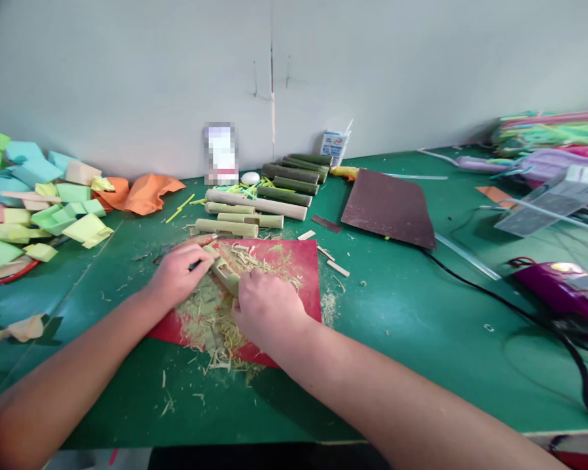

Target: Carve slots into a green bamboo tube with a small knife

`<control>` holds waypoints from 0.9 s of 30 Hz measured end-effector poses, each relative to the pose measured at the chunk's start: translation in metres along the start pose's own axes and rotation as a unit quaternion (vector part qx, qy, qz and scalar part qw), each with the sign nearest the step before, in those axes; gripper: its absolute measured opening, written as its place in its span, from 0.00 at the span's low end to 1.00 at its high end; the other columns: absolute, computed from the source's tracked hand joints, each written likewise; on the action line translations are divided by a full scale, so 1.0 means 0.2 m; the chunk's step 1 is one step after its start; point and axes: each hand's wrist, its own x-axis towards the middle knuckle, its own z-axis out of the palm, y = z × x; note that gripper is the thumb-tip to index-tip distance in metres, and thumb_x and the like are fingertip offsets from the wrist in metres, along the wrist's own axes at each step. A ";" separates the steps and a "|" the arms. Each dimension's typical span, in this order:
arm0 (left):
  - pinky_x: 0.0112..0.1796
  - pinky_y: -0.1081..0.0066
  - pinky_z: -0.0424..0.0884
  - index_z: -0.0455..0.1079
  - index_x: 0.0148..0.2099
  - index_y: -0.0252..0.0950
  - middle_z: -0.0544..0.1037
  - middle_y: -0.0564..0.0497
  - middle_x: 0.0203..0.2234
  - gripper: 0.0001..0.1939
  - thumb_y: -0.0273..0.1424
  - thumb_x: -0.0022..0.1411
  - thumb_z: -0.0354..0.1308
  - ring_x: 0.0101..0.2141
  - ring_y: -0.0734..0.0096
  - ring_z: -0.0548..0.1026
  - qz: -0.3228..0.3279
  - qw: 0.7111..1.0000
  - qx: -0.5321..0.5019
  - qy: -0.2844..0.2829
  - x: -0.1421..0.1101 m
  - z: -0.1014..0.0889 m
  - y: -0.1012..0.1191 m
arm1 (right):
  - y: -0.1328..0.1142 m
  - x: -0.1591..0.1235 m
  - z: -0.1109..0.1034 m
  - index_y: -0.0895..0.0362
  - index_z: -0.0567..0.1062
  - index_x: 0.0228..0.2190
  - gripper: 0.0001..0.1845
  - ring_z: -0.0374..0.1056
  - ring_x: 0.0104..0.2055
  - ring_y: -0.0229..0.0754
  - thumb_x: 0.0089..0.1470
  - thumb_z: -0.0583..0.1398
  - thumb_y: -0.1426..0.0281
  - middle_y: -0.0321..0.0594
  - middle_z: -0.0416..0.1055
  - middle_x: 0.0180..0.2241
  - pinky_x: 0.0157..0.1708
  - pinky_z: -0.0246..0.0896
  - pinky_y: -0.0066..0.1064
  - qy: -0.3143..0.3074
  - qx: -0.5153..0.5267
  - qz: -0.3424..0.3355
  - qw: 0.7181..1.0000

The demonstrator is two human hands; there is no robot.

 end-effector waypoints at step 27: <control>0.22 0.74 0.63 0.72 0.31 0.35 0.74 0.51 0.23 0.12 0.38 0.59 0.54 0.21 0.75 0.67 -0.224 0.961 -0.159 0.041 0.01 -0.05 -0.04 | 0.01 0.00 -0.02 0.58 0.70 0.34 0.12 0.69 0.31 0.44 0.53 0.51 0.66 0.44 0.70 0.32 0.25 0.58 0.32 -0.006 -0.008 0.005 1.000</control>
